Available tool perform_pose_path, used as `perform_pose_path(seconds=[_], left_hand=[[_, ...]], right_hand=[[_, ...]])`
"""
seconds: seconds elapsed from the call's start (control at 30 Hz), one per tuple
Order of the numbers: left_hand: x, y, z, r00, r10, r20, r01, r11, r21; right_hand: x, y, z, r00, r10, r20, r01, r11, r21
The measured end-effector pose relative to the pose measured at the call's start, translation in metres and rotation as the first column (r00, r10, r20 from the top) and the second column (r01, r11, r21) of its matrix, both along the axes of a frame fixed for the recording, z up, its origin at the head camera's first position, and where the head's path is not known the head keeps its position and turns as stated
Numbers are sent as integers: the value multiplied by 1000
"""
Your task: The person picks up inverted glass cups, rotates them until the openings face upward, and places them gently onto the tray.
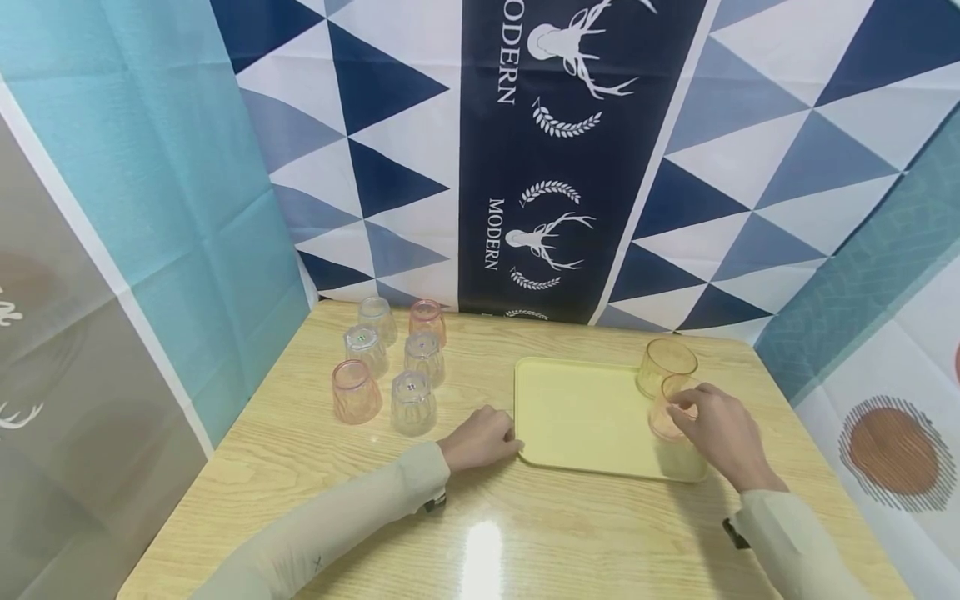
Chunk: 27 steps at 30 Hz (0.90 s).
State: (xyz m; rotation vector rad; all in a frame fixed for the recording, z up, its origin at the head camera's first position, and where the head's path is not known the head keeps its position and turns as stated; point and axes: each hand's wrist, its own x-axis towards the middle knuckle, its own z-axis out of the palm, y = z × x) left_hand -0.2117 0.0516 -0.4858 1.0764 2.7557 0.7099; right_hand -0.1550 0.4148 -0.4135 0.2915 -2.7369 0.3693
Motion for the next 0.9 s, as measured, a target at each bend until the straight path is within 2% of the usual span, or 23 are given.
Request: perform_pose_path(seconds=[0.13,0.5,0.9], left_hand=[[0,0,0,1000,-7,2,7,1000,5],[0,-1,-2,1000,-25,2,25,999,36],[1,-1,1,999,7,43,-9,999,43]], right_hand=[[-1,-9,3,999,18,-34,-18,1000,2],[4,-43,1,997,82,5,-82,995,-55],[4,-69,-18,992,112,51,-107,991,-83]])
